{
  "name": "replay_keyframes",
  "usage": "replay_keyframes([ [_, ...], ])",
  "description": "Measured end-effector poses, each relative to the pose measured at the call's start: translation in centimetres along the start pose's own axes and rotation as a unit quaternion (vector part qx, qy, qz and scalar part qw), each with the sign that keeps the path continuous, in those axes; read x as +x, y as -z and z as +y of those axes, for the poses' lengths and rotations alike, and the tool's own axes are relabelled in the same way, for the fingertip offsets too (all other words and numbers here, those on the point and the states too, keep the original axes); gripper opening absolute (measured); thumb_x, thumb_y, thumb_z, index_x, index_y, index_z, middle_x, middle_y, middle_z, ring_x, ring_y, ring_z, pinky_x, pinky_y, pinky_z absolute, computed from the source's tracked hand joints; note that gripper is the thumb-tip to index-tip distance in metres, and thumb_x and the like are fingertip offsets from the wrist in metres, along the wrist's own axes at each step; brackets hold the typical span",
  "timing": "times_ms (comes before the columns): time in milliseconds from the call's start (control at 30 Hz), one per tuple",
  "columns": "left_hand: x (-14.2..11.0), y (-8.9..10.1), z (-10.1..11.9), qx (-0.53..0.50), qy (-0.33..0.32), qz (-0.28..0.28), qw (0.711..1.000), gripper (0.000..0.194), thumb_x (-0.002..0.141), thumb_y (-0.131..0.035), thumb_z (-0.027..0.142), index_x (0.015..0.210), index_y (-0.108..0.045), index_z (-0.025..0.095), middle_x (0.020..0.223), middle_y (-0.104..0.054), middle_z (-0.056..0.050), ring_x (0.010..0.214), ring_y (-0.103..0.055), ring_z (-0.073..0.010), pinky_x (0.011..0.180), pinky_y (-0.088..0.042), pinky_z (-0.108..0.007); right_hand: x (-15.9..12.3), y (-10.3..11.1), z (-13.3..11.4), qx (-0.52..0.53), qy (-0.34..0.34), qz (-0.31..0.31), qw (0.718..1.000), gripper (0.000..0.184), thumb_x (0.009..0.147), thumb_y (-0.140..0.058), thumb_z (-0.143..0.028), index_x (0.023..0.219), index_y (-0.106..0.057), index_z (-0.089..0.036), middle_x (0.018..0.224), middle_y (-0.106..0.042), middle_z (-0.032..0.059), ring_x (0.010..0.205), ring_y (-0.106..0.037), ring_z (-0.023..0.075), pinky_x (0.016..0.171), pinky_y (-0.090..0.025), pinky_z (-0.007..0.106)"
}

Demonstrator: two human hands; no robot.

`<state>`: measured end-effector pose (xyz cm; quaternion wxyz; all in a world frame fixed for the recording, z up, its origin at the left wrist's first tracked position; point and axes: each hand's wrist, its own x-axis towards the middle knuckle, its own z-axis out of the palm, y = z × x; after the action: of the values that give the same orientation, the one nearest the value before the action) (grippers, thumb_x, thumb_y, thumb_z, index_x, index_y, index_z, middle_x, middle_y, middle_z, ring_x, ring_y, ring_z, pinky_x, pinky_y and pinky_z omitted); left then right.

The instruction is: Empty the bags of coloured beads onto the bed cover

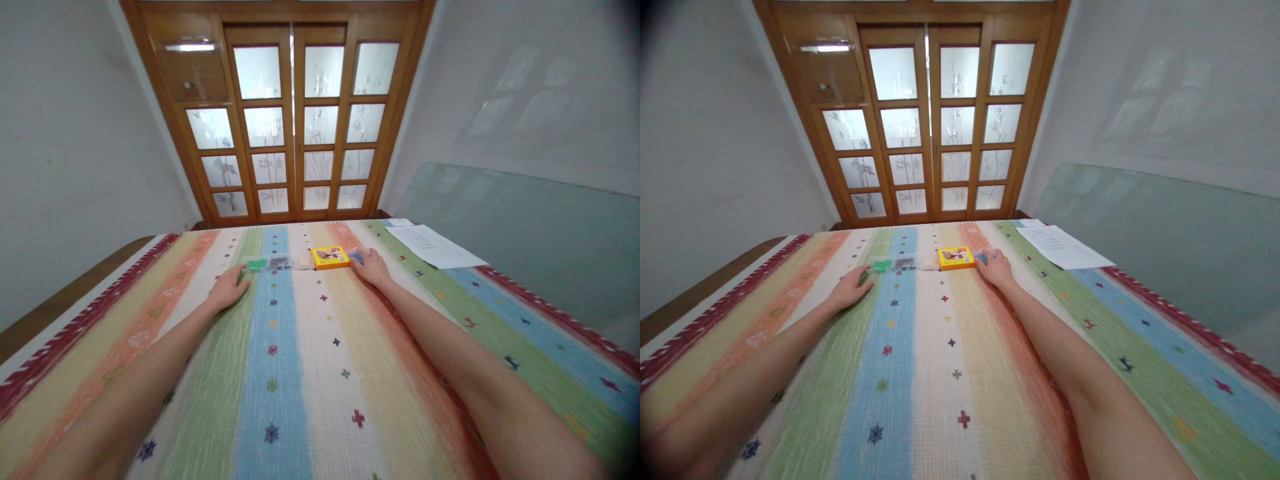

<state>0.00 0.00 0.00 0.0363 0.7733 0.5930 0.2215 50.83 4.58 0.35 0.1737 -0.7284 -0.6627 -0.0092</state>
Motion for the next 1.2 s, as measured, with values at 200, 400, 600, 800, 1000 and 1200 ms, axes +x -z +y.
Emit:
replay_keyframes([
  [200, -3.8, 4.1, -4.4, 0.023, 0.091, 0.017, 0.995, 0.063, 0.091, -0.050, 0.046, 0.146, -0.048, 0.015, 0.141, -0.060, -0.016, 0.129, -0.058, -0.0326, 0.114, -0.043, -0.047, -4.3, 0.2, -7.1, -0.013, 0.090, -0.020, 0.996, 0.066, 0.102, -0.039, -0.061, 0.153, -0.046, -0.021, 0.150, -0.045, 0.0214, 0.131, -0.049, 0.0383, 0.108, -0.040, 0.047],
  [400, -4.5, 5.2, -6.6, 0.003, 0.181, 0.050, 0.982, 0.055, 0.090, -0.052, 0.047, 0.138, -0.052, 0.018, 0.131, -0.064, -0.016, 0.120, -0.063, -0.0326, 0.105, -0.050, -0.051, -5.5, 1.7, -8.5, -0.011, 0.172, -0.034, 0.985, 0.057, 0.099, -0.052, -0.052, 0.147, -0.051, -0.021, 0.139, -0.053, 0.0196, 0.124, -0.056, 0.0344, 0.103, -0.044, 0.042],
  [600, -3.9, 4.5, -3.8, 0.052, 0.119, 0.147, 0.981, 0.048, 0.092, -0.051, 0.040, 0.133, -0.056, 0.017, 0.142, -0.056, -0.016, 0.137, -0.048, -0.0345, 0.117, -0.040, -0.054, -3.4, 2.5, -5.2, 0.059, 0.256, -0.055, 0.963, 0.047, 0.097, -0.058, -0.040, 0.140, -0.052, -0.020, 0.151, -0.049, 0.0138, 0.134, -0.051, 0.0270, 0.111, -0.039, 0.038],
  [800, -2.3, 3.1, 2.9, -0.010, -0.045, 0.070, 0.996, 0.037, 0.094, -0.048, 0.034, 0.125, -0.064, 0.022, 0.136, -0.061, -0.010, 0.130, -0.053, -0.0288, 0.117, -0.041, -0.049, -4.8, 3.9, -4.7, 0.053, 0.236, -0.078, 0.967, 0.041, 0.094, -0.063, -0.045, 0.126, -0.057, -0.021, 0.129, -0.062, 0.0131, 0.104, -0.064, 0.0263, 0.087, -0.046, 0.034],
  [1000, -1.9, 0.1, 9.6, -0.048, -0.197, -0.057, 0.978, 0.035, 0.095, -0.053, 0.032, 0.127, -0.066, 0.024, 0.138, -0.060, -0.009, 0.130, -0.054, -0.0276, 0.116, -0.042, -0.045, -7.7, 5.4, -6.0, 0.036, 0.286, -0.095, 0.953, 0.040, 0.091, -0.065, -0.047, 0.121, -0.057, -0.022, 0.122, -0.061, 0.0106, 0.096, -0.063, 0.0239, 0.078, -0.043, 0.030],
  [1200, -0.3, -2.5, 11.5, -0.050, -0.181, -0.042, 0.981, 0.040, 0.094, -0.057, 0.034, 0.131, -0.065, 0.021, 0.136, -0.061, -0.012, 0.129, -0.053, -0.0296, 0.115, -0.041, -0.047, -8.7, 5.5, -8.0, 0.025, 0.302, -0.094, 0.948, 0.040, 0.090, -0.066, -0.047, 0.119, -0.056, -0.023, 0.121, -0.061, 0.0094, 0.092, -0.063, 0.0228, 0.074, -0.042, 0.030],
])
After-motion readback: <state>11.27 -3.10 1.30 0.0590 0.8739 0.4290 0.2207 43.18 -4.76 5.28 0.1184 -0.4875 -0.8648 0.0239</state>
